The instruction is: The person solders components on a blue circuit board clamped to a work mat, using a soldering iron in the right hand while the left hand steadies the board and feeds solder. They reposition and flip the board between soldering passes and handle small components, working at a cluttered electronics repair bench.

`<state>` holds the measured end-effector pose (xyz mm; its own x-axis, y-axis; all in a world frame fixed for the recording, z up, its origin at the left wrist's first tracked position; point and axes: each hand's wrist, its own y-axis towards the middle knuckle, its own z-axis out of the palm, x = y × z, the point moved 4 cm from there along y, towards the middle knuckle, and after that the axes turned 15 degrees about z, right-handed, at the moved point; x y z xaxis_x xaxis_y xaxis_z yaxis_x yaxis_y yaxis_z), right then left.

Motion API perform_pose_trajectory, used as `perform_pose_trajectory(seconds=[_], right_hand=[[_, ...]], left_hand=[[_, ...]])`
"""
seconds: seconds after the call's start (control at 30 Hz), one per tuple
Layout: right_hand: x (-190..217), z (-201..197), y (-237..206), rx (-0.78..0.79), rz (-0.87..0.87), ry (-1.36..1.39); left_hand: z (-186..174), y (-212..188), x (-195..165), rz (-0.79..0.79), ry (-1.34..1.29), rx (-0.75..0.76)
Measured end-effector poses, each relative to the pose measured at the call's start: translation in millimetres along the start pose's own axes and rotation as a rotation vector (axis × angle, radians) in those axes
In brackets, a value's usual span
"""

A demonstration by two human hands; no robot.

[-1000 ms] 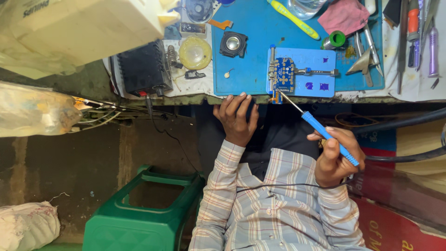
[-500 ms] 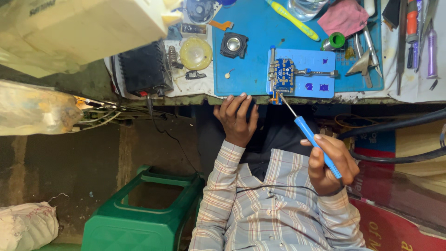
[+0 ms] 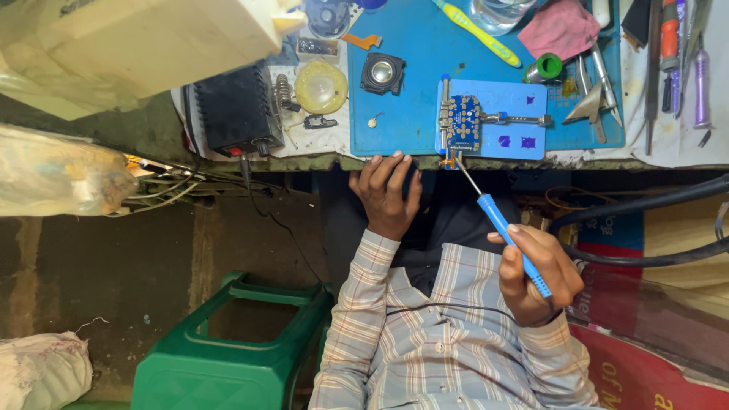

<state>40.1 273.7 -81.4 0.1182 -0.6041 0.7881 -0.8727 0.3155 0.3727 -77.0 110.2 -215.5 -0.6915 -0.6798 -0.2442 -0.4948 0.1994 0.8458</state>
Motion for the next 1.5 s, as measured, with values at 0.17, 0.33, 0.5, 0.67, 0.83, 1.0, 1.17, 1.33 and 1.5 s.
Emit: perform_pose_trajectory(seconds=[0.17,0.33,0.5,0.67,0.83,1.0,1.17,1.33,1.5], right_hand=[[1,1,2,-0.017,-0.024,-0.031],[2,0,2,0.0,-0.019,-0.028],[5,-3,3,0.03,-0.014,-0.043],[7,-3,6,0.036,-0.012,-0.035],[7,-2,5,0.024,-0.014,-0.054],[4,-4,5,0.015,-0.011,-0.038],[6,-2,7,0.022,-0.032,-0.077],[11,-2,8,0.029,-0.028,-0.085],[14,-4,11,0.045,-0.043,-0.086]], left_hand=[[0,0,0,0.0,-0.003,0.005],[0,0,0,0.001,-0.004,-0.002],[0,-1,0,-0.008,-0.007,0.003],[0,0,0,-0.006,-0.011,-0.004],[1,-1,0,-0.004,-0.007,0.004],[1,-1,1,-0.002,-0.003,-0.005],[2,-1,1,0.001,-0.005,0.001],[1,-2,1,-0.008,-0.01,0.002],[1,-1,1,-0.003,-0.009,-0.002]])
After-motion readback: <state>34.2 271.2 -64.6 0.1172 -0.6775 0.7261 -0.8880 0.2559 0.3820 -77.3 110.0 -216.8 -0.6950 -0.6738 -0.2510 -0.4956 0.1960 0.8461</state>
